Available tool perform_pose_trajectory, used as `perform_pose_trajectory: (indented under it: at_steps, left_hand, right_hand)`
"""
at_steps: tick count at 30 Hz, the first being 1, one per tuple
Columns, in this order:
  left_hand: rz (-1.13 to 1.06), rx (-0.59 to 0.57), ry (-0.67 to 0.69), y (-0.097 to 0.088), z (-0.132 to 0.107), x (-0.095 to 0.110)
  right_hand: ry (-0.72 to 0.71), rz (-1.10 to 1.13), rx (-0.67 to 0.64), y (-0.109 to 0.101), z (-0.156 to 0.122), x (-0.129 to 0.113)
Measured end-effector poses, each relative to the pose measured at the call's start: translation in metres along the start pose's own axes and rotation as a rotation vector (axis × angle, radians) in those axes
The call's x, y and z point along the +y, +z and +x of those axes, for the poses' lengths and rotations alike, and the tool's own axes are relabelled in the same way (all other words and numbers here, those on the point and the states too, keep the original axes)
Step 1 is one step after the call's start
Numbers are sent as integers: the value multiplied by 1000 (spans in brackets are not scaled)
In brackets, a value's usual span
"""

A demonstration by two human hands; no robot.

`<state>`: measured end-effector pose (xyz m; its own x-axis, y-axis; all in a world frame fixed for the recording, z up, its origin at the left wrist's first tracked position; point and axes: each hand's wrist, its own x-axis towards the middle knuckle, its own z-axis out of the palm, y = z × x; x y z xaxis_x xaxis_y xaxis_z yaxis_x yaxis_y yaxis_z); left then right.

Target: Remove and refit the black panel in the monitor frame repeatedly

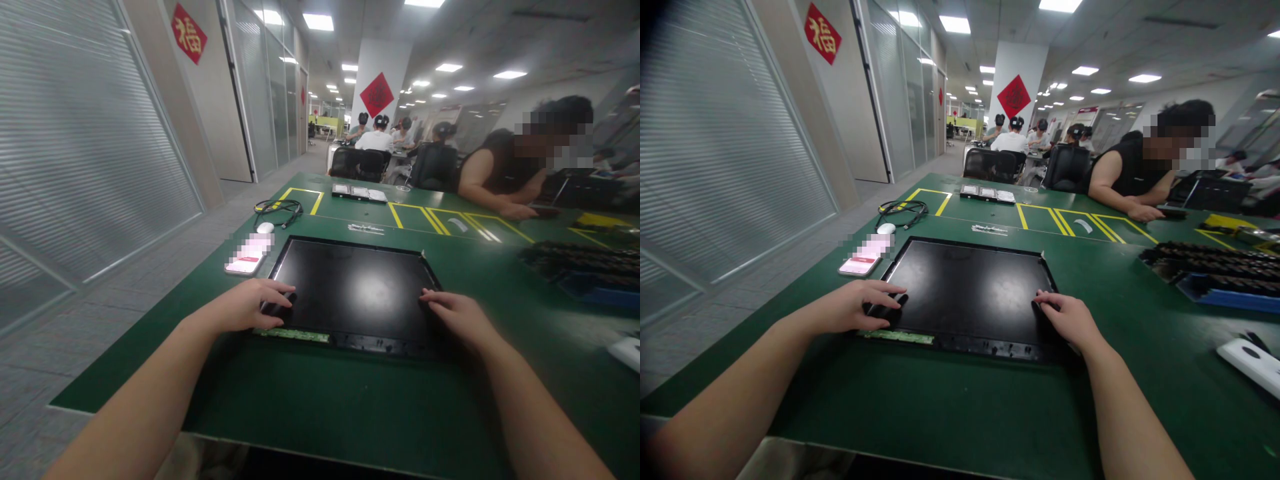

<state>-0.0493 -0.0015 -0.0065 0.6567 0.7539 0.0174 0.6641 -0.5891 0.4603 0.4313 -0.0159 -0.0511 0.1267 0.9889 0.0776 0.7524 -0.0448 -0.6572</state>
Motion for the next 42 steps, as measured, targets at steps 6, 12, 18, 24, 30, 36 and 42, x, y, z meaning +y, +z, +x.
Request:
perform_pose_trajectory:
  at_steps: [6, 12, 18, 24, 30, 36, 42]
  left_hand:
    - [27, -10, 9, -1, 0, 3]
    - [92, 18, -55, -1, 0, 3]
    - [199, 198, -160, 12, 5, -21]
    - [259, 213, -251, 15, 9, -32]
    - [310, 153, -287, 13, 13, -21]
    - [304, 191, -306, 16, 15, -21]
    - [287, 210, -311, 18, 16, -25]
  right_hand:
    - [-28, -15, -5, 0, -2, -2]
    - [-73, 4, 90, 4, -1, 5]
    - [-55, -175, 222, -4, 6, 11]
    - [215, -286, 128, -6, 9, 21]
    - [224, -342, 77, -5, 8, 19]
    - [217, -318, 82, -5, 9, 18]
    - [347, -55, 61, -5, 11, 23]
